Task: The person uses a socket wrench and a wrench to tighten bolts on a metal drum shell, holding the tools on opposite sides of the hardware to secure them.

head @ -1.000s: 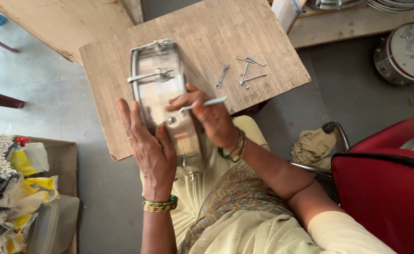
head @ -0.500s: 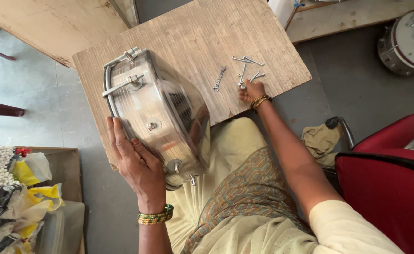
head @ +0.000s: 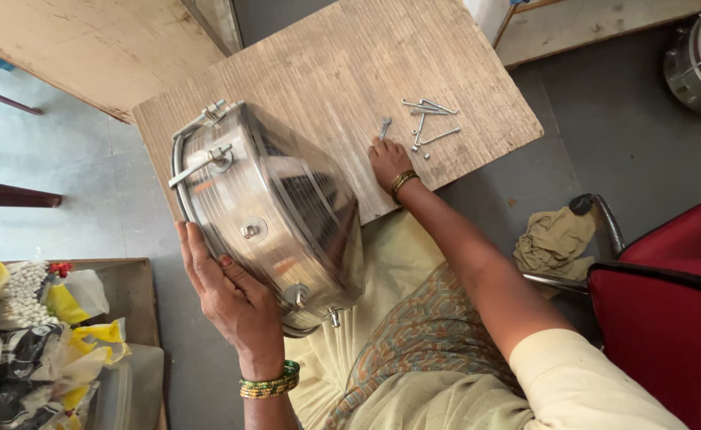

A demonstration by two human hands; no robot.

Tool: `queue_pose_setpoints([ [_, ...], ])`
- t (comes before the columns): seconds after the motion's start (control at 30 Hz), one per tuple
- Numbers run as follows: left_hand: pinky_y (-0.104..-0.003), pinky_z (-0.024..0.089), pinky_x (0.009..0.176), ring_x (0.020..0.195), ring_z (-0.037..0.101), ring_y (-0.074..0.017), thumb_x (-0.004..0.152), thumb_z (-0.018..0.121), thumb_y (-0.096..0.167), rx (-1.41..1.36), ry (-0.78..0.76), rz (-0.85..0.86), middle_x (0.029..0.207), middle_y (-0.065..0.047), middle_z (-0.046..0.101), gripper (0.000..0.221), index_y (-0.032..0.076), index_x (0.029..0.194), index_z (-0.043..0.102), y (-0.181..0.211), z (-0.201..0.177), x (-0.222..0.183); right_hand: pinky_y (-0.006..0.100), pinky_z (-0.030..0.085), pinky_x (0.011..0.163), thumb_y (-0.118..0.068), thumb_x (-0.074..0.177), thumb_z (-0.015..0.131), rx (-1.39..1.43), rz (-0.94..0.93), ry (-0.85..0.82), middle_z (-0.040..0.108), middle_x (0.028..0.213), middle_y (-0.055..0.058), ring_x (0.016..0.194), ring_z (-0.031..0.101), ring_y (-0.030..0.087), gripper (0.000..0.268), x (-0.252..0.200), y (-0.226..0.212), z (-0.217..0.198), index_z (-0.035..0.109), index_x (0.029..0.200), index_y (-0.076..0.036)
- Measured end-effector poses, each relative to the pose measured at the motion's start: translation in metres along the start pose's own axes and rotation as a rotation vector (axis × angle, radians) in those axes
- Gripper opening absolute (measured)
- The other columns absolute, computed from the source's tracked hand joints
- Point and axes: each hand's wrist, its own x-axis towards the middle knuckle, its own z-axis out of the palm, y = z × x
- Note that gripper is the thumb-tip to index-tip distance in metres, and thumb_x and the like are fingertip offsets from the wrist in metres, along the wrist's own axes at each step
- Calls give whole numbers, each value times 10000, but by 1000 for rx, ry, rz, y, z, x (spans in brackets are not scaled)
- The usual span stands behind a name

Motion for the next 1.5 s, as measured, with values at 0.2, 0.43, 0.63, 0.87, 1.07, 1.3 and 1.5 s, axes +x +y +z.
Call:
queue_pose_setpoints([
  [0.2,-488,372,1245,1518,414,-437,1078,429,-30,81,6,77,1633,-230,417,495,-7,1570,393,-8,0,-2,455,409,1111,-75,942,521,-63,-130,26,537,1425,231,1306,516,366,373,-37,-3,0,589,1279,70],
  [0.43,-428,489,1085,1415,523,-397,1050,414,-6,-92,-25,-48,1633,-237,397,510,3,1558,370,-13,-1,-2,407,511,963,-80,880,555,183,-340,-5,590,1326,129,1174,582,334,313,-109,12,-32,630,1184,-63],
  [0.63,-450,450,1168,1451,472,-440,1038,406,-46,-89,-12,68,1590,-274,413,572,-25,1599,297,-19,0,1,385,531,884,-117,884,568,108,-456,-40,610,1104,66,1050,600,278,201,-106,25,-43,647,1068,-131],
  [0.87,-437,545,1016,1333,567,-442,1016,418,-27,-73,12,41,1601,-282,386,563,-6,1570,317,-17,5,2,425,485,893,-146,817,596,30,-619,46,629,1013,48,1007,605,270,147,-97,30,-56,649,954,-151],
  [1.07,-435,530,1061,1393,517,-437,1058,404,-11,-74,34,93,1605,-262,353,540,-10,1585,288,-15,1,-25,453,502,955,-175,973,567,232,-177,-93,688,1000,125,1014,652,314,125,-91,8,-73,629,1053,-102],
  [1.3,-443,499,1142,1433,493,-412,1039,481,125,-343,-56,-27,1598,-271,310,643,-34,1601,211,-3,-28,-63,452,538,897,-220,1023,533,1375,421,-235,717,1032,169,979,695,327,207,-102,-83,-93,580,1141,-58],
  [1.5,-530,373,1169,1501,298,-495,968,666,376,-111,-211,147,1652,-335,190,849,-39,1580,249,0,-41,-29,439,548,892,-231,1020,534,1993,419,-566,706,1079,170,1003,691,313,248,-131,-131,-92,565,1186,-49],
])
